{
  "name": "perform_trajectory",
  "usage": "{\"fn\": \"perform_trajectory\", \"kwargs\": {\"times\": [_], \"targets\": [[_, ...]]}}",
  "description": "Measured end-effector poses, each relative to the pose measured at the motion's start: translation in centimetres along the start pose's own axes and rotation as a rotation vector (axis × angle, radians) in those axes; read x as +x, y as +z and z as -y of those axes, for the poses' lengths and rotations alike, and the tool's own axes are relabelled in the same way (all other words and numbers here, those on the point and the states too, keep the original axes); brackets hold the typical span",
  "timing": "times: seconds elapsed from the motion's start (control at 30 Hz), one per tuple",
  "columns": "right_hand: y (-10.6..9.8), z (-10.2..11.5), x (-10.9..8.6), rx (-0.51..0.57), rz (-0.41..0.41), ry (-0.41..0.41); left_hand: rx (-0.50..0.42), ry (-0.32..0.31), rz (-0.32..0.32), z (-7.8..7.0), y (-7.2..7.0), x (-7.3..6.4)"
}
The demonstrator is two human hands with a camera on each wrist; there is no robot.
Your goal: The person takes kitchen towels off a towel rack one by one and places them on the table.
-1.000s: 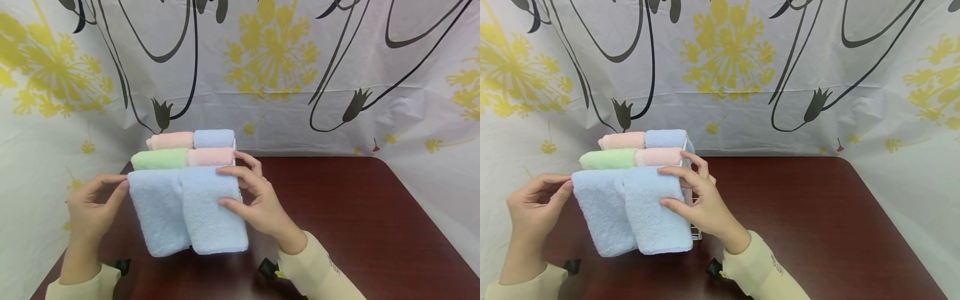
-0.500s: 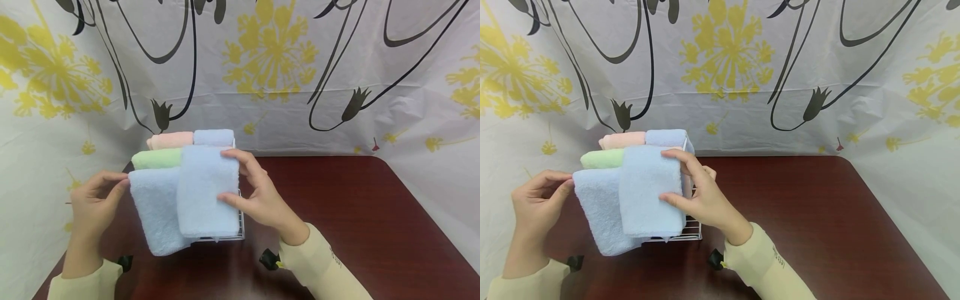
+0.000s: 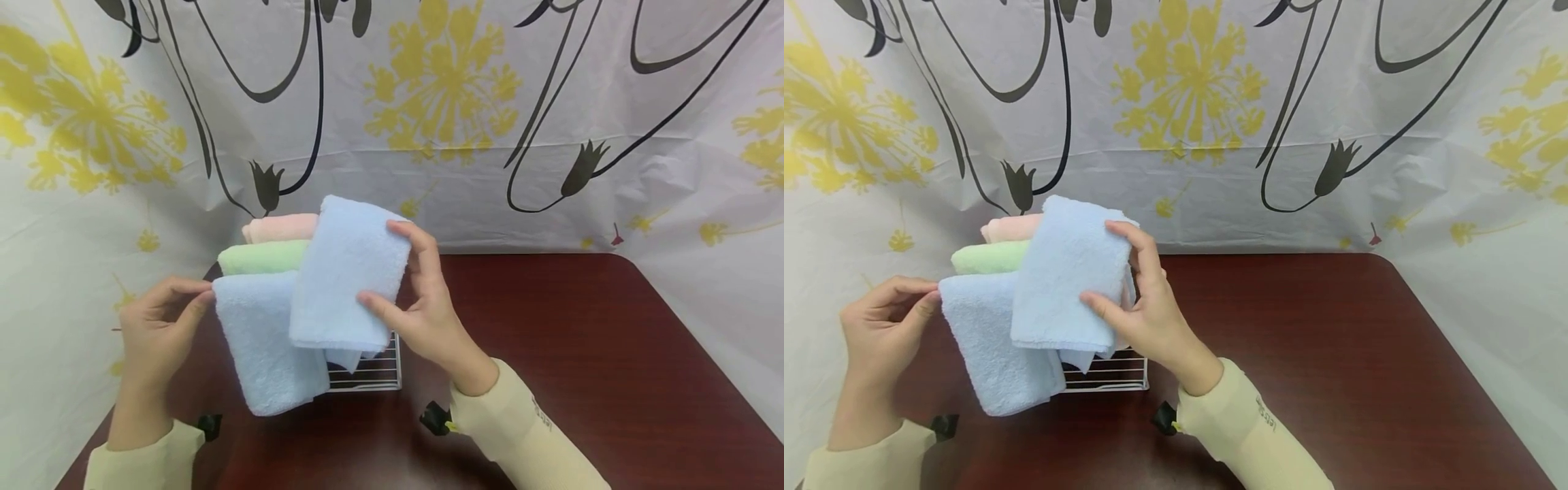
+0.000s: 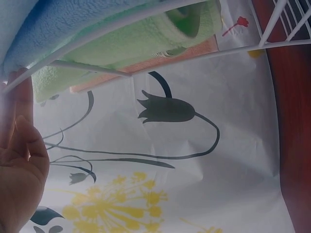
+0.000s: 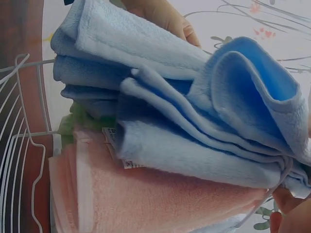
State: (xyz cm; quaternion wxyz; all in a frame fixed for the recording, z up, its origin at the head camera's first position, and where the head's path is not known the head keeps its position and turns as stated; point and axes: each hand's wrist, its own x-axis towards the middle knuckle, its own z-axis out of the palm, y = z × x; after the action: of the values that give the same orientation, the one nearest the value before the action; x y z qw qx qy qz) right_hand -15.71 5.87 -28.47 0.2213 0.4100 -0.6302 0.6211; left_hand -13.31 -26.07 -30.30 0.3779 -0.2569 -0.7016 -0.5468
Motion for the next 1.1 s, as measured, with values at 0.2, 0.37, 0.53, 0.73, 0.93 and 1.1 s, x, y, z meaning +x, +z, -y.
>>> {"fn": "perform_trajectory", "kwargs": {"times": [0.2,0.37,0.53,0.73,0.93,1.1], "targets": [[0.4,-0.2,0.0,0.020,-0.075,-0.018,-0.020,-0.005,-0.006,0.1,0.1,0.0],[0.6,-0.5,0.1,0.062,-0.164,-0.077,-0.028,-0.009,-0.012,0.2,0.2,0.0],[0.7,-0.8,0.6,0.134,-0.278,-0.128,-0.022,-0.013,-0.016,0.2,0.2,-0.1],[0.7,-1.0,0.7,0.222,-0.364,-0.129,-0.046,-0.007,-0.024,0.2,0.2,-0.2],[0.5,-0.9,1.1,0.236,-0.454,-0.169,-0.062,-0.005,-0.035,0.2,0.3,-0.2],[0.3,-1.2,1.1,0.243,-0.501,-0.191,-0.056,-0.002,-0.027,0.2,0.3,-0.2]]}}
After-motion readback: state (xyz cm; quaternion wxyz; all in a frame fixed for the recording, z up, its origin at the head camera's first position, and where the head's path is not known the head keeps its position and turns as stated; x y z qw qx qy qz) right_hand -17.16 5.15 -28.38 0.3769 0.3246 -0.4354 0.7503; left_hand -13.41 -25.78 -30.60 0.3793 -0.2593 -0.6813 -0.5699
